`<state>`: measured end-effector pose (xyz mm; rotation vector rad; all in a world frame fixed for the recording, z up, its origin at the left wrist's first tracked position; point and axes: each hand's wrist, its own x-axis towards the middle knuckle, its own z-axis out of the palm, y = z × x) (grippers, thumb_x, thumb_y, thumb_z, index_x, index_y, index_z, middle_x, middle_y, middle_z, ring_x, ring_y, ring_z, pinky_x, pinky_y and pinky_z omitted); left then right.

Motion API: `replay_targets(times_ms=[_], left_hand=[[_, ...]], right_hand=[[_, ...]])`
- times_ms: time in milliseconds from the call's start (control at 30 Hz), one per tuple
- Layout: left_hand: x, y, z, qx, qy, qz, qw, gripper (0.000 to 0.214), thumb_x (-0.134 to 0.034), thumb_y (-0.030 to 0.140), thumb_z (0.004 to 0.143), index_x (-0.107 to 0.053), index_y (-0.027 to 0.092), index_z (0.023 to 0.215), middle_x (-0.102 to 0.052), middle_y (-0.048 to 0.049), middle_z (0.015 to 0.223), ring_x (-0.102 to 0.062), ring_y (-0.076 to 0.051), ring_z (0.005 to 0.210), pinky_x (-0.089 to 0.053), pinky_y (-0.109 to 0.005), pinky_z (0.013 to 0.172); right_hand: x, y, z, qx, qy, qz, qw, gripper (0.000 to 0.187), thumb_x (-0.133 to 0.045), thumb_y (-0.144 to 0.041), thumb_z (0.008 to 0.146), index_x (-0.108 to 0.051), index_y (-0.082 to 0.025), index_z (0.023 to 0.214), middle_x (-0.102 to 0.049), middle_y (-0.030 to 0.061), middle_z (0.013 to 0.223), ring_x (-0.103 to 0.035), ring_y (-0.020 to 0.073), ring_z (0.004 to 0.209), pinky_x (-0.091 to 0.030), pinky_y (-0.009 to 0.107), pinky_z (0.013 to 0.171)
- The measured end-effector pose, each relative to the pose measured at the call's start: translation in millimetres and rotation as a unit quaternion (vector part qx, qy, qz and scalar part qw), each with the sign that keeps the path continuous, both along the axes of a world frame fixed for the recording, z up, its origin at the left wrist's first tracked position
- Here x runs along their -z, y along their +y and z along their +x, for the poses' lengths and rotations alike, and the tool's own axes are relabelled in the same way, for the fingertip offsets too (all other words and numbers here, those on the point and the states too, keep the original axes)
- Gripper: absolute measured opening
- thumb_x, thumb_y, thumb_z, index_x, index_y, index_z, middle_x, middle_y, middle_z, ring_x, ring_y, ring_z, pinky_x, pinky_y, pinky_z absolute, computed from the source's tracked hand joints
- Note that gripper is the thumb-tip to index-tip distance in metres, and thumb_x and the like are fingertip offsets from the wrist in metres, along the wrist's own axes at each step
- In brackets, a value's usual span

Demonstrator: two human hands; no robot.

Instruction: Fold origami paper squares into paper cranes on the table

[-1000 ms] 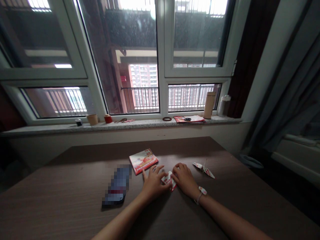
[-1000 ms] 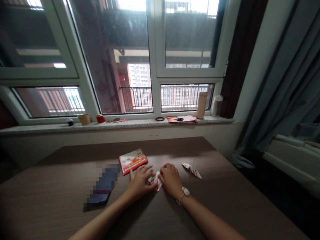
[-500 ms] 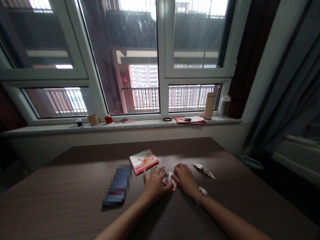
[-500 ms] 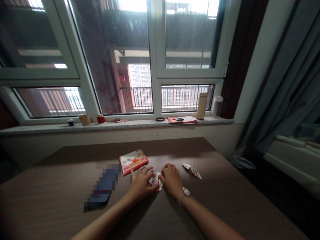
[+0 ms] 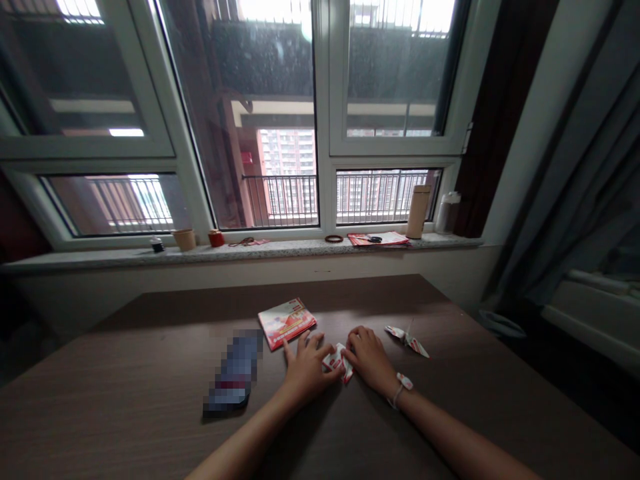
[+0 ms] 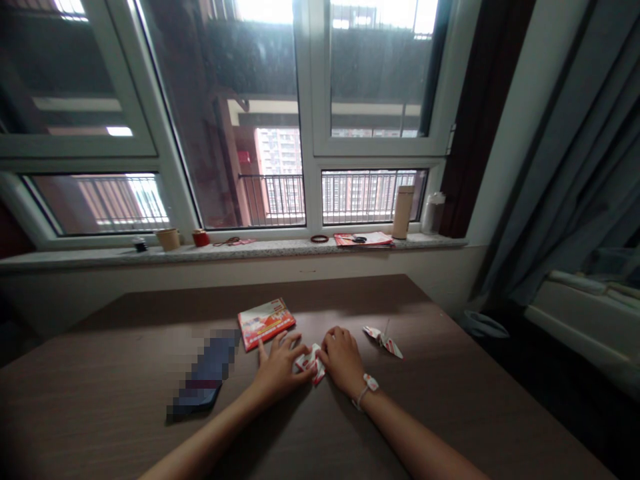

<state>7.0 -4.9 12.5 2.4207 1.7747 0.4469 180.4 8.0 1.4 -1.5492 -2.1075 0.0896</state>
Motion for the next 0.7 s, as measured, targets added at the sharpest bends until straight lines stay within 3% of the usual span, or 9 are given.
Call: replay_targets(times_ms=[467,700], left_hand=[[-0.9,1.0,-1.3,0.007,0.005,-0.021,1.000,0.045,-0.054,0.064,0.077,-0.061,0.039,0.114,-0.041,-0.0031,0.146,-0.025,-0.038,0.136,0.000,-0.075,0.102],[2.1,2.2,-1.8,0.010,0.002,-0.019,1.000,0.045,-0.055,0.062,0.076,-0.060,0.039,0.115,-0.042,-0.0026,0.145,-0.028,-0.037,0.135,-0.003,-0.075,0.102]], right_hand=[[1.2,0.5,0.8,-0.004,-0.003,0.004,1.000,0.011,-0.057,-0.031,0.087,-0.061,-0.021,0.088,-0.057,0.0057,0.106,-0.049,0.0217,0.104,-0.038,0.033,0.089],[0.1,1.0,4.6,-0.018,0.057,-0.016,0.998,0.012,-0.058,-0.034,0.086,-0.063,-0.025,0.092,-0.058,0.0030,0.104,-0.048,0.0207,0.105,-0.037,0.033,0.092]])
